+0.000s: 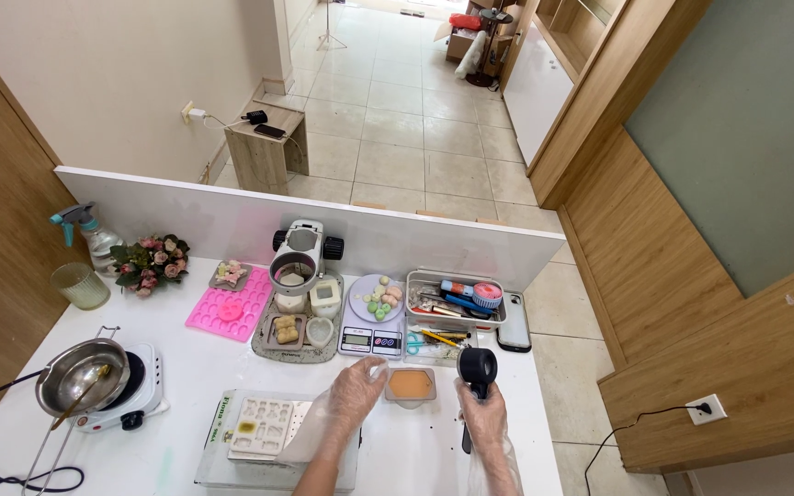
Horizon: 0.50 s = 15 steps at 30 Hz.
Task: Using an infrared thermometer to check the temperature of melted wax in a container at a candle-making station.
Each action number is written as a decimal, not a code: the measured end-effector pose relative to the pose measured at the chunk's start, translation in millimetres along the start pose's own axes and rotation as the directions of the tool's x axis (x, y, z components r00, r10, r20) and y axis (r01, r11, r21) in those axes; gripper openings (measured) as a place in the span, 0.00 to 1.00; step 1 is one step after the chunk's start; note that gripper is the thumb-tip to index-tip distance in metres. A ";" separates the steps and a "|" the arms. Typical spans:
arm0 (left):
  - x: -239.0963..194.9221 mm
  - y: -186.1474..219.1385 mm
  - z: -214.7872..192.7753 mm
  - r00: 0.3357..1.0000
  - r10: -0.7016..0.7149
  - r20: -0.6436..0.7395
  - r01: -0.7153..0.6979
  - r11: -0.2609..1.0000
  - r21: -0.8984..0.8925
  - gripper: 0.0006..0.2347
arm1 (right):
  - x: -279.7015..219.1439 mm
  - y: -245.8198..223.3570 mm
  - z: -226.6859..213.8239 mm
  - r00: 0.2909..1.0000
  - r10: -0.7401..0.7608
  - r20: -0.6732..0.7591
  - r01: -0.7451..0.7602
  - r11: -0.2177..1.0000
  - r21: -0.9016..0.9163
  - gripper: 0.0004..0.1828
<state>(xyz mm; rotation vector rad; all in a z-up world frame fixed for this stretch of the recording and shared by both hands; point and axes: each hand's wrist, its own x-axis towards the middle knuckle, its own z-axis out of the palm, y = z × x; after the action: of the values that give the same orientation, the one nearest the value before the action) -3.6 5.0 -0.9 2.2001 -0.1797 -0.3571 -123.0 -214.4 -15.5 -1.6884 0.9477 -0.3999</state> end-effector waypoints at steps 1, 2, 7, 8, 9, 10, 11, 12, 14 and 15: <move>0.5 -0.3 0.6 1.000 -0.013 0.011 0.013 1.000 0.010 0.14 | 1.3 -0.3 -0.4 1.000 0.006 -0.014 -0.006 1.000 -0.028 0.25; 1.7 -0.1 0.9 0.999 -0.023 0.022 0.023 1.000 0.021 0.14 | 2.9 -0.9 -0.7 0.999 0.011 -0.030 -0.013 0.998 -0.054 0.25; -0.4 -1.4 2.8 1.000 -0.016 0.025 0.015 0.999 0.032 0.15 | 6.6 -5.7 -7.8 0.998 -0.017 -0.059 0.017 1.000 0.002 0.26; -1.5 1.2 0.4 0.998 -0.035 0.047 0.033 0.999 0.041 0.15 | 9.8 -4.4 -8.3 0.997 -0.012 -0.074 0.015 0.999 0.033 0.26; -1.6 0.0 1.2 0.998 -0.033 0.047 0.031 0.999 0.041 0.15 | 11.4 -2.7 -8.9 0.997 -0.013 -0.076 0.016 0.999 0.034 0.26; -1.4 -1.4 1.6 0.999 -0.020 0.033 0.019 0.999 0.035 0.15 | 13.0 -1.0 -8.9 0.996 -0.005 -0.091 0.008 0.999 0.034 0.26; -1.2 -2.7 1.9 1.000 -0.006 0.020 0.006 1.000 0.028 0.15 | 14.6 0.5 -8.9 0.994 0.004 -0.106 -0.001 0.999 0.033 0.26; -0.5 -3.1 2.7 1.000 -0.004 0.018 0.004 1.000 0.029 0.15 | 13.7 0.5 -10.0 0.994 0.003 -0.106 0.001 0.999 0.036 0.26; 1.0 -4.3 3.5 1.000 0.000 0.016 0.000 0.999 0.036 0.15 | 11.6 0.6 -11.4 0.996 -0.011 -0.089 0.015 0.999 0.052 0.26; 1.7 -4.2 3.7 1.000 0.001 0.014 -0.002 0.999 0.038 0.15 | 12.2 -0.6 -10.3 0.996 -0.012 -0.088 0.017 0.998 0.055 0.26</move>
<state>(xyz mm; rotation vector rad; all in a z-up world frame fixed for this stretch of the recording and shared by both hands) -3.1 4.3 -6.7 2.2352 -0.1969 -0.3708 -122.2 -230.2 -14.0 -1.6389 0.9803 -0.5095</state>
